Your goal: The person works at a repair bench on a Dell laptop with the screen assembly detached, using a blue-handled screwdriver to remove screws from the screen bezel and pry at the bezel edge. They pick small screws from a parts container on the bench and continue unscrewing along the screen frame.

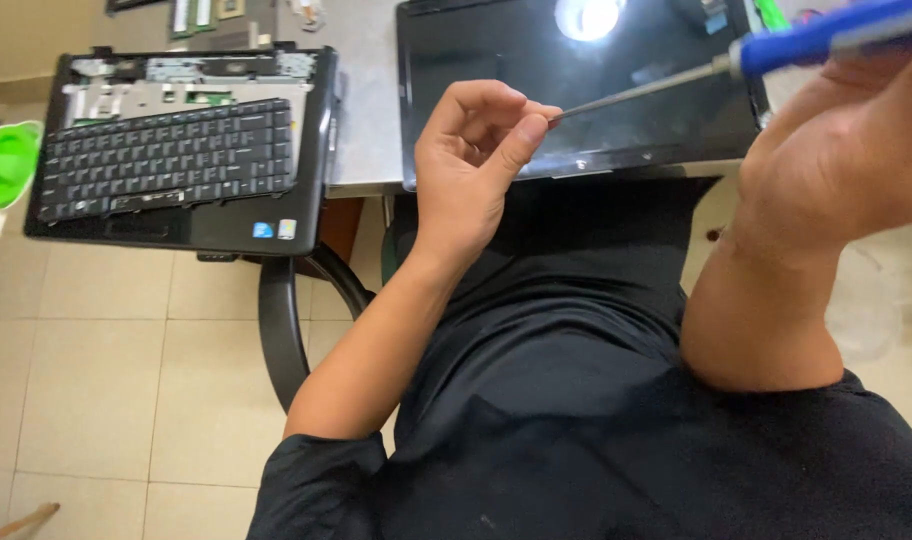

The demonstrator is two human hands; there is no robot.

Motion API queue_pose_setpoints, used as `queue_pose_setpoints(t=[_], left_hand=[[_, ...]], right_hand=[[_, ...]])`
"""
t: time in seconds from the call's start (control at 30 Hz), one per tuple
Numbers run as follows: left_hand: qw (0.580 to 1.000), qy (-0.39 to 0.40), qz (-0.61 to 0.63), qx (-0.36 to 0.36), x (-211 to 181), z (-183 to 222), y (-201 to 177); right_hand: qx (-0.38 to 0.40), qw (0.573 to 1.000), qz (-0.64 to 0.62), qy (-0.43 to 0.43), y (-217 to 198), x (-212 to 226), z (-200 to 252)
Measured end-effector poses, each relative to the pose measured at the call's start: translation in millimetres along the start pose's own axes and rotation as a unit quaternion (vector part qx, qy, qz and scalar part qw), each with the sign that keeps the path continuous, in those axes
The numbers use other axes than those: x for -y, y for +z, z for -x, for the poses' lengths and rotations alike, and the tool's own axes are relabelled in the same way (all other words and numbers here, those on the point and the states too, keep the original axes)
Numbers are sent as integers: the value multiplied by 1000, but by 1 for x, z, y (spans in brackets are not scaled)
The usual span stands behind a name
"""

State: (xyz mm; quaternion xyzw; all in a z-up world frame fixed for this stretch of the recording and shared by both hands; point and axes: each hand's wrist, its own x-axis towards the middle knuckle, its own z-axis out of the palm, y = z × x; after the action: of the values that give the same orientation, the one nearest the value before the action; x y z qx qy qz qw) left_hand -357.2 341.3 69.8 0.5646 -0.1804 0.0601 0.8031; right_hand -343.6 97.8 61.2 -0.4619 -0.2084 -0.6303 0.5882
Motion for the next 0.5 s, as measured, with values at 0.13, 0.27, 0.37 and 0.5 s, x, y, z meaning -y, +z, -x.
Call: queue_pose_setpoints(t=[0.13, 0.27, 0.37, 0.5], left_hand=[[998, 13, -63, 29, 9, -2, 13], [981, 26, -161, 105, 24, -4, 25], [925, 125, -301, 197, 52, -12, 28], [877, 183, -372, 242, 75, -27, 40]], right_hand=[[122, 978, 60, 158, -6, 21, -11], [203, 959, 133, 144, -5, 43, -23], [183, 949, 188, 176, -18, 48, -21], [236, 950, 145, 144, -18, 47, -24]])
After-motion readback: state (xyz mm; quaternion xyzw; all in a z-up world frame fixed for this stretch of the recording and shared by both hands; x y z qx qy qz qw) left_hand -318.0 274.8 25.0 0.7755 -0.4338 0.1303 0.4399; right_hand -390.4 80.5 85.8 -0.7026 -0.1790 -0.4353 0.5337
